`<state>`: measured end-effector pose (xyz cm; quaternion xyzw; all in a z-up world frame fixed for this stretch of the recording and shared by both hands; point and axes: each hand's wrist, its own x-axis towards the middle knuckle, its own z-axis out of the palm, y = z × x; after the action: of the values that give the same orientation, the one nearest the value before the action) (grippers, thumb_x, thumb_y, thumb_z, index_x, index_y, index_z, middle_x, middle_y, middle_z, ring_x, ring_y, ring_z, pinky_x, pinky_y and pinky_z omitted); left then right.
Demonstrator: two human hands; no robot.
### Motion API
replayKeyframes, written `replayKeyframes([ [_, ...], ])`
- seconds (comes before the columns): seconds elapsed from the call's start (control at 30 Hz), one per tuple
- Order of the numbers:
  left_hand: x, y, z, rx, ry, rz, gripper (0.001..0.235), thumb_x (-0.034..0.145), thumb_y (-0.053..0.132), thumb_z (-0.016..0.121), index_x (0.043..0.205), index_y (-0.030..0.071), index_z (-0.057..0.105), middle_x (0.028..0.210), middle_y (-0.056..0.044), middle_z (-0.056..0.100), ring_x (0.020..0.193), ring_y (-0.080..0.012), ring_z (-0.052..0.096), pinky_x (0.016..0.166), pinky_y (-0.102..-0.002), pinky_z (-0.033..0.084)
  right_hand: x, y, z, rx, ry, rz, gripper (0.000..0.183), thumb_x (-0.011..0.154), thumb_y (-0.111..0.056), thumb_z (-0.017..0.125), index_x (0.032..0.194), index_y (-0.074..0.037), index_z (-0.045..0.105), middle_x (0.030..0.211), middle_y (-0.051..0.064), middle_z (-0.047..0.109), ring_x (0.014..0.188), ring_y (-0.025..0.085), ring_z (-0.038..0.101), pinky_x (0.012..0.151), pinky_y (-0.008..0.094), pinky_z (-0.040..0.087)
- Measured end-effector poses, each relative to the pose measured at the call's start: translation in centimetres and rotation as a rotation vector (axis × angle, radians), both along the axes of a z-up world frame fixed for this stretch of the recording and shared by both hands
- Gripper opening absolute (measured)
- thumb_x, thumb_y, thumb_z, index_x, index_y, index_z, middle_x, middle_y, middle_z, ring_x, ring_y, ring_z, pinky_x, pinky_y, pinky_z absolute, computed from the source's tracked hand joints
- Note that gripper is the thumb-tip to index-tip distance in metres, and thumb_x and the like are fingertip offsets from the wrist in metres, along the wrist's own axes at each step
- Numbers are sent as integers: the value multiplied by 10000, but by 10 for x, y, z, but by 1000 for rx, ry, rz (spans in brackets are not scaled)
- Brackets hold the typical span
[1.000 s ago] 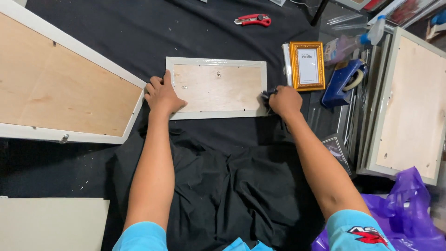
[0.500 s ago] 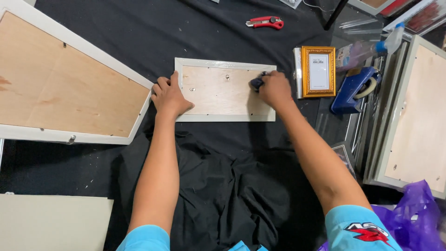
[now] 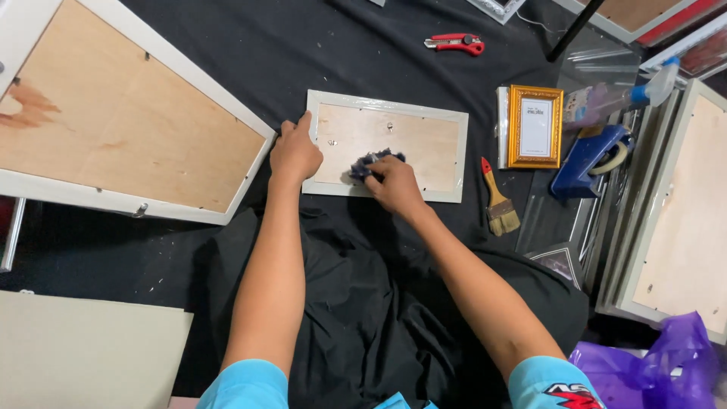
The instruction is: The person wipes the front and back of two framed pictures with a dark cloth on a black-covered table. They flip each frame over to clean both sides, then place the first frame aside and continue cleaning the second frame.
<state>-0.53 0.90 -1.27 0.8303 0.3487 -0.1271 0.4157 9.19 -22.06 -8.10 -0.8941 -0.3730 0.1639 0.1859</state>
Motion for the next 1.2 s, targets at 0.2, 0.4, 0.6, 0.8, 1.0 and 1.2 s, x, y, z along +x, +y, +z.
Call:
replayKeyframes([
  [0.2,1,0,8,17,-38,-14,685,955,120,647,1582,52,380,1395,-285,477,1202,-497,594,916,-563,553,-12,36,-9,73,-239,-52,365,807,-184,661,1149,-135,780,1235,163,638,1056,442,660,1048,556,496],
  [0.4,2,-1,14,6,-45,-11,719,951,163,679,1574,5,356,1407,-326,456,1261,-530,556,985,-605,532,13,-19,99,-153,62,60,264,794,-354,640,906,-161,780,931,141,691,927,437,703,826,532,583],
  [0.6,5,-10,6,47,-55,13,766,938,171,719,1563,-50,334,1385,-362,447,1263,-561,539,997,-613,527,44,-142,139,-617,69,-206,319,744,-422,608,741,-164,796,814,142,760,911,435,734,786,531,575],
  [0.8,1,-12,18,39,-87,38,721,974,149,667,1572,-42,313,1423,-367,448,1329,-545,500,1081,-579,473,56,-171,122,-702,256,-342,487,843,-446,655,1210,-162,801,1193,203,772,1193,419,686,988,528,562],
  [1.0,-9,-33,48,87,27,-74,988,855,222,824,1614,-21,241,1482,-379,399,1353,-543,474,1101,-622,443,86,-168,84,-519,66,-561,469,903,-311,636,1311,-98,725,1167,226,728,1119,405,704,888,548,580],
  [1.2,-20,-44,38,90,134,-166,1278,719,279,942,1627,-49,105,1466,-353,342,1356,-557,439,1106,-624,430,89,-172,70,-575,70,-565,546,926,-251,662,1393,15,566,1308,291,593,1204,479,616,979,628,521],
])
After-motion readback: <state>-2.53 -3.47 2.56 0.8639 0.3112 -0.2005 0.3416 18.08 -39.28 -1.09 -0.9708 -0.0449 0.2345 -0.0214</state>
